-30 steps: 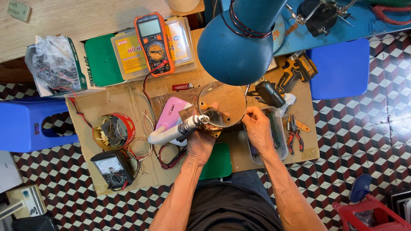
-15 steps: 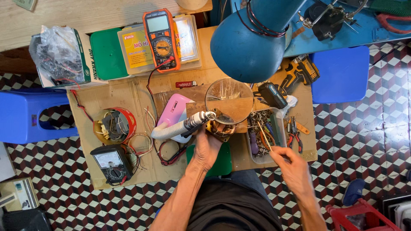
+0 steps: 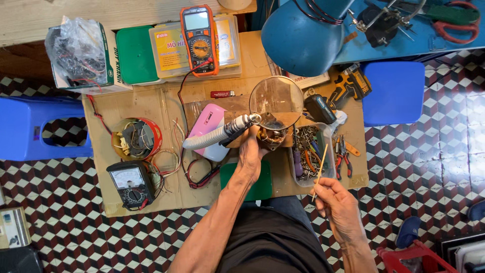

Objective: The person works on a small cylindrical electronic component, using a wooden stick to adjust internal wires and a green-handled tool to manipulate parts. They then plug in and use a red heat gun to apply heat to the component.

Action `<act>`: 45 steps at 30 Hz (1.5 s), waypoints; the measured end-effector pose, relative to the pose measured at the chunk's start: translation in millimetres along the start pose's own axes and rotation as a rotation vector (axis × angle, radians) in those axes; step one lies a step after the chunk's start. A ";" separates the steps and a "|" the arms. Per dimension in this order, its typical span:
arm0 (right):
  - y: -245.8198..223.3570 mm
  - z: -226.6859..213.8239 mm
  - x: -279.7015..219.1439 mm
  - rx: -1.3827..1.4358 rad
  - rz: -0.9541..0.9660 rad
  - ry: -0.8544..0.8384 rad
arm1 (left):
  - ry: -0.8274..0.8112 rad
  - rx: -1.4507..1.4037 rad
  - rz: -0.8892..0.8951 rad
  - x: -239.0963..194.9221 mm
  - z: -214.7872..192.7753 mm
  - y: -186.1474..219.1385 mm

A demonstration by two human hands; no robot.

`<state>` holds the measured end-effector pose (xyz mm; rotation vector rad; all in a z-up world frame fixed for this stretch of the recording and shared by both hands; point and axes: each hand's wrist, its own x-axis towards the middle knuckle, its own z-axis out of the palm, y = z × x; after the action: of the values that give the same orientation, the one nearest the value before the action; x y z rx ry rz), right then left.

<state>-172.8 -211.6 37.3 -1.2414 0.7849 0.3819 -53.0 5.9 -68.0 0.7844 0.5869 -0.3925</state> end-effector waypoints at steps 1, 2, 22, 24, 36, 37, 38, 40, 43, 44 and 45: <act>-0.7 4.1 -2.3 0.003 -0.008 0.009 | 0.012 0.065 0.018 5.9 0.7 -2.1; -1.1 7.2 -4.8 0.007 -0.017 0.021 | 0.031 0.130 0.036 11.4 0.7 -2.8; -53.4 8.9 26.9 -0.066 -0.224 -0.268 | 0.352 0.338 0.144 1.1 9.1 10.8; -62.2 12.7 31.4 -0.061 -0.232 -0.314 | 0.384 0.367 0.175 -2.5 9.2 15.9; -121.1 48.4 66.3 -0.281 -0.391 -0.334 | 0.463 1.288 1.096 -148.0 66.9 79.6; -125.9 52.1 69.7 -0.284 -0.391 -0.346 | 0.499 1.388 1.220 -144.9 72.1 94.5; -129.3 51.9 71.1 -0.290 -0.393 -0.350 | 0.527 1.481 1.344 -138.8 75.9 106.3; -130.3 50.3 72.1 -0.322 -0.374 -0.369 | 0.377 1.532 1.199 -121.6 74.9 128.8; -124.9 44.3 71.2 -0.342 -0.352 -0.357 | 0.217 1.470 0.985 -105.2 59.9 138.7; -120.0 41.8 68.8 -0.342 -0.342 -0.348 | 0.174 1.431 0.912 -101.8 53.7 139.6; -116.2 39.2 67.8 -0.346 -0.340 -0.342 | 0.160 1.397 0.892 -98.7 48.2 139.4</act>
<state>-37.9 -220.5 74.0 -1.5500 0.2107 0.4466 -38.4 71.5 96.3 2.3045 -0.0368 0.1750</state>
